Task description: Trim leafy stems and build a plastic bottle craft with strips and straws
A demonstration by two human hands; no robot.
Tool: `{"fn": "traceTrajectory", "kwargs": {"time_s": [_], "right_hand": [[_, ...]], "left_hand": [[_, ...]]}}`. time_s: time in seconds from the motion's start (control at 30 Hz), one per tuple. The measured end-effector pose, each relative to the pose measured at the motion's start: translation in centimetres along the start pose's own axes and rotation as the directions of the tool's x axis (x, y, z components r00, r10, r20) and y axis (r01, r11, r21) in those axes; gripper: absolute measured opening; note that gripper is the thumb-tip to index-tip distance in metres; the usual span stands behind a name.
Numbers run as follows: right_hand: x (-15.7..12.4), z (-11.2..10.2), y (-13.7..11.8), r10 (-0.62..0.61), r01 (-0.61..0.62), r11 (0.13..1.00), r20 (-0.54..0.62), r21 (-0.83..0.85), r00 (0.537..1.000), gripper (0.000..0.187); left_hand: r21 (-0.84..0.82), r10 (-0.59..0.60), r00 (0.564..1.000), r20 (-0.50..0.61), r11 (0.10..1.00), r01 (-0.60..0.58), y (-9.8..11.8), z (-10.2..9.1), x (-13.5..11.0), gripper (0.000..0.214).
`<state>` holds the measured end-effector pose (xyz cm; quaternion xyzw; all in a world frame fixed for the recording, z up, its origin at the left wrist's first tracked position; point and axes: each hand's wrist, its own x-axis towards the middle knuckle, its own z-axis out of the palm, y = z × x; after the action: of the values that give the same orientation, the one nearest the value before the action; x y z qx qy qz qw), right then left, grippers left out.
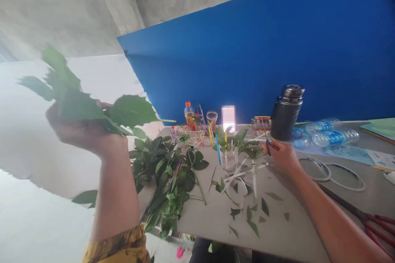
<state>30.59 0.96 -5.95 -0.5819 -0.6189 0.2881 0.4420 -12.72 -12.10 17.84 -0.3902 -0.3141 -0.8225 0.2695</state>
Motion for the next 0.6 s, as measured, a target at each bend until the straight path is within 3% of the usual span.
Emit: {"fn": "traceTrajectory", "kwargs": {"time_s": [0.03, 0.07, 0.13, 0.23, 0.33, 0.43, 0.57, 0.6], "right_hand": [[0.0, -0.1, -0.1, 0.008, -0.008, 0.999, -0.016, 0.032, 1.000, 0.045], [-0.1, -0.2, -0.2, 0.022, -0.020, 0.997, -0.033, 0.077, 0.999, 0.042], [-0.2, -0.3, -0.4, 0.069, -0.055, 0.977, -0.060, 0.205, 0.996, 0.038], [-0.3, -0.5, -0.8, 0.115, -0.102, 0.883, -0.001, 0.458, 0.993, 0.038], [-0.3, -0.8, -1.3, 0.062, -0.098, 0.752, 0.078, 0.651, 0.995, 0.044], [-0.7, -1.2, -2.2, -0.039, -0.063, 0.664, 0.118, 0.745, 0.992, 0.048], [-2.5, -0.8, -3.8, -0.222, -0.042, 0.582, 0.209, 0.812, 0.952, 0.055], [-3.2, -0.5, -4.2, -0.250, -0.032, 0.579, 0.215, 0.815, 0.944, 0.052]], "left_hand": [[-0.073, 0.083, 0.995, -0.050, 0.994, -0.087, 1.6, 0.6, -0.3, 0.019], [-0.114, 0.114, 0.993, -0.010, 0.987, -0.115, 3.2, 1.0, -1.0, 0.021], [-0.130, 0.056, 0.980, 0.193, 0.991, -0.031, 6.2, 1.6, -2.7, 0.031], [-0.100, -0.131, 0.924, 0.360, 0.979, 0.178, 9.3, 2.0, -5.6, 0.039], [-0.092, -0.271, 0.849, 0.453, 0.933, 0.347, 10.3, 2.8, -8.2, 0.045], [-0.185, -0.305, 0.805, 0.510, 0.874, 0.449, 10.5, 4.4, -10.7, 0.048], [-0.149, -0.353, 0.679, 0.643, 0.812, 0.564, 11.4, 6.4, -14.7, 0.044], [-0.141, -0.361, 0.672, 0.647, 0.810, 0.570, 11.8, 6.8, -15.8, 0.043]]}}
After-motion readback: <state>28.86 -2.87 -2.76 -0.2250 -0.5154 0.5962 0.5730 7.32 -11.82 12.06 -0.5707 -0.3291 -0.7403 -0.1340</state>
